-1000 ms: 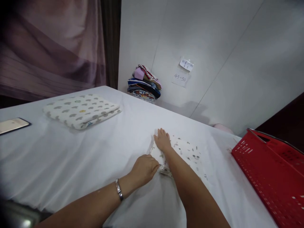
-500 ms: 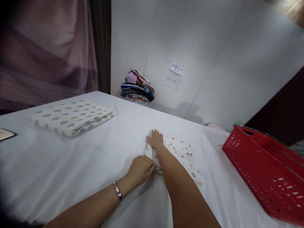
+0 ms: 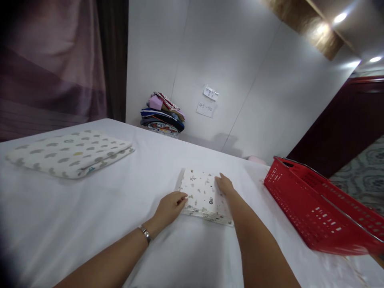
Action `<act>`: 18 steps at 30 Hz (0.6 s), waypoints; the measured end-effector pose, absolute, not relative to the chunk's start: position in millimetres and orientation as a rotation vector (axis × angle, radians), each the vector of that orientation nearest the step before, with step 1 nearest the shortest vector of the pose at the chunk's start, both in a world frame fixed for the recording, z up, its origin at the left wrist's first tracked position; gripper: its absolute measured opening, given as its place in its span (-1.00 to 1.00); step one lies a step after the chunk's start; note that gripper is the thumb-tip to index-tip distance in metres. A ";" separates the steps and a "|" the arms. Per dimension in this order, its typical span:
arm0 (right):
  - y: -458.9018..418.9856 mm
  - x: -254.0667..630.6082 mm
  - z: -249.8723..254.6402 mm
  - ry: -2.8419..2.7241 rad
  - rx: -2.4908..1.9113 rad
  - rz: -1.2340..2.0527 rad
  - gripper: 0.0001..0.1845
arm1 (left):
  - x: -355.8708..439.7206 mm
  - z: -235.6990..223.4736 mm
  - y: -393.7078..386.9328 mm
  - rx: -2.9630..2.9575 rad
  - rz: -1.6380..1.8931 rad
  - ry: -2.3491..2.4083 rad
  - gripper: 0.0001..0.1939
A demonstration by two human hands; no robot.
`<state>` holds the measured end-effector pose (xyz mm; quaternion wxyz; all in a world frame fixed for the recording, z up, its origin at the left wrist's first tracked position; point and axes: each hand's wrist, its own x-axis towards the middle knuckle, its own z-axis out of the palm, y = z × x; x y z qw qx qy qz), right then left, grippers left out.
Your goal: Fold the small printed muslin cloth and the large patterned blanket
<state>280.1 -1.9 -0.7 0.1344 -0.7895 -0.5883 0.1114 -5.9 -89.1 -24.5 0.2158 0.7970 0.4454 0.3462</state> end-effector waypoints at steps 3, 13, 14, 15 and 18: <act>-28.4 317.0 -7.2 -1.547 -2.324 0.337 -0.38 | -7.8 -26.8 -85.0 2.110 1.060 1.286 -0.78; -86.7 334.9 -14.5 -1.153 -2.269 0.663 -0.17 | -12.7 -21.9 -72.4 1.810 0.687 1.555 -0.41; -91.9 334.0 -13.4 -1.138 -2.261 0.716 -0.16 | -11.8 -20.1 -70.9 1.799 0.667 1.560 -0.40; -97.0 332.9 -12.3 -1.124 -2.251 0.771 -0.16 | -10.9 -18.0 -69.2 1.791 0.649 1.560 -0.39; -111.7 329.1 -10.9 -1.066 -2.183 0.939 -0.15 | -9.8 -11.8 -62.6 1.755 0.603 1.561 -0.41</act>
